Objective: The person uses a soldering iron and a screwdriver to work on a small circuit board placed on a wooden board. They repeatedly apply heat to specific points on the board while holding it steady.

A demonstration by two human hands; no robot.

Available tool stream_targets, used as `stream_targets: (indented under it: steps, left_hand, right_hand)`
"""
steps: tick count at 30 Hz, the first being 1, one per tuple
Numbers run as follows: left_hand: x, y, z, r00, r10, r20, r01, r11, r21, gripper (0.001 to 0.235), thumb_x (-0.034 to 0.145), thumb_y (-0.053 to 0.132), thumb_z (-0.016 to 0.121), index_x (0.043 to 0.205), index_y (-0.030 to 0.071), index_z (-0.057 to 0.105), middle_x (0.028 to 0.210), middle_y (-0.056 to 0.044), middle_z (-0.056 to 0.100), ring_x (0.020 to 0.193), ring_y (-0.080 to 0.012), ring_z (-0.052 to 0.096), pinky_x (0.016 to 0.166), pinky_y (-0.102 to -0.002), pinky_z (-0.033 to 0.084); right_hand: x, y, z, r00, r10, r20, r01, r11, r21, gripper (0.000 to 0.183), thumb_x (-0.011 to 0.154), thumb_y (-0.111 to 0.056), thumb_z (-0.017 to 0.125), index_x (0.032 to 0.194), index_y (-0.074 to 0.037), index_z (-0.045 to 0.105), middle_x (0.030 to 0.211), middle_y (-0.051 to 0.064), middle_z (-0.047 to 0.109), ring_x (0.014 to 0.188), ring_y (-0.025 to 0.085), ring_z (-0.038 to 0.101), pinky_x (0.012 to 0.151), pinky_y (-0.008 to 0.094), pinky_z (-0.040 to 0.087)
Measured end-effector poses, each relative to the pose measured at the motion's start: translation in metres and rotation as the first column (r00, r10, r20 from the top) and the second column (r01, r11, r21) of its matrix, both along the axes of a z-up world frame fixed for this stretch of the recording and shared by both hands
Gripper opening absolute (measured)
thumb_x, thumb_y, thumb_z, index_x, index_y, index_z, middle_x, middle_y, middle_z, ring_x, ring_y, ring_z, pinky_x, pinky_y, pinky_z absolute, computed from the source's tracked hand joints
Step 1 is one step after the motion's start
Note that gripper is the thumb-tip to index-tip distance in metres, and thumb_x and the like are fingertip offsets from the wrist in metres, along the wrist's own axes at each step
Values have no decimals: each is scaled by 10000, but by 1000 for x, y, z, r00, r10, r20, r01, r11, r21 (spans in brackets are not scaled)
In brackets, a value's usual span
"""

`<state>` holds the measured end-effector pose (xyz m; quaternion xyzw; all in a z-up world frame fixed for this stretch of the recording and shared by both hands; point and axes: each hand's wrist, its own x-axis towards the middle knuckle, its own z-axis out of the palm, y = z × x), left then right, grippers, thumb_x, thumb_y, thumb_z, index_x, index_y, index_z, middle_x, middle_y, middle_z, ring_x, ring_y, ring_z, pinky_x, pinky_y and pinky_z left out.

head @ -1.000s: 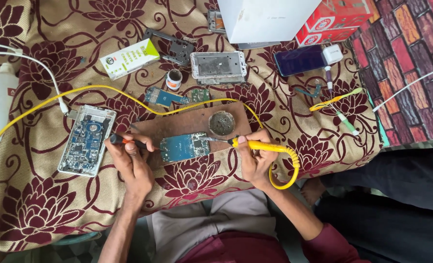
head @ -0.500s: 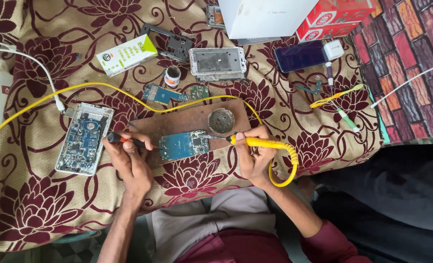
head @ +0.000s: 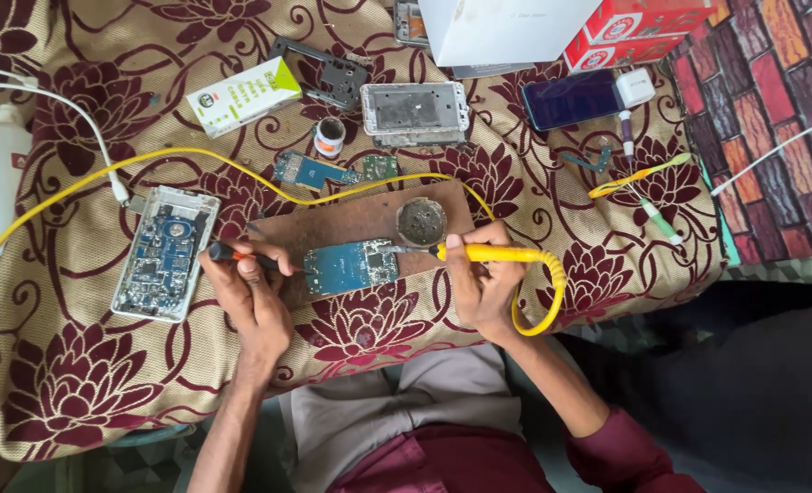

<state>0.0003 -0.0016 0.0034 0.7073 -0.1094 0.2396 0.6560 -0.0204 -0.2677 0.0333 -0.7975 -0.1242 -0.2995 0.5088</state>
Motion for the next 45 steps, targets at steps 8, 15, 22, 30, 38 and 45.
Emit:
stream_targets:
  steps: [8,15,22,30,38,45]
  left_hand:
    - [-1,-1,-1,999,-23,-24,22,1000,-22,210,1208,268,308,1203,63,351,892,-89,576,773,-130,524,702,-252,454]
    - [-2,-1,-2,999,-43,15,43,998,-34,192,1225,249,302,1225,65,354,856,-89,582,738,-128,535,674,-237,448]
    - [1,0,0,999,-49,-18,48,998,-44,170,1195,221,296,1204,64,362,874,-87,584,729,-118,519,623,-232,398]
    - [1,-1,-2,997,-78,-28,75,993,-91,158,1203,221,302,1216,73,354,867,-84,586,727,-109,527,625,-226,396]
    - [1,-2,-2,995,-62,-73,54,993,-109,169,1179,222,299,1194,62,353,868,-93,589,740,-127,542,629,-238,423]
    - [0,-2,-2,995,-94,-22,90,988,-126,174,1203,233,318,1215,62,344,900,-98,569,801,-146,552,771,-289,500]
  right_hand:
    - [21,2,16,998,-62,-21,61,996,-61,267,993,-61,675,779,-75,516,586,-12,587,447,23,488,387,221,330]
    - [20,6,18,999,-35,8,36,993,-109,256,973,-15,672,797,-77,497,599,-23,536,470,34,447,422,238,316]
    - [21,5,19,996,40,-76,-48,994,-95,174,1009,-27,658,898,-46,526,646,-14,573,489,25,466,425,211,320]
    - [20,7,30,995,-7,-95,-9,987,-162,200,1011,-28,674,874,-50,530,637,1,587,484,23,466,432,212,314]
    - [11,13,13,992,-12,-126,22,997,75,198,1041,-19,605,897,-38,471,660,22,596,494,29,503,427,219,337]
    - [14,3,2,987,10,-163,29,971,238,206,1046,-29,579,871,-53,474,633,14,562,477,26,506,406,213,375]
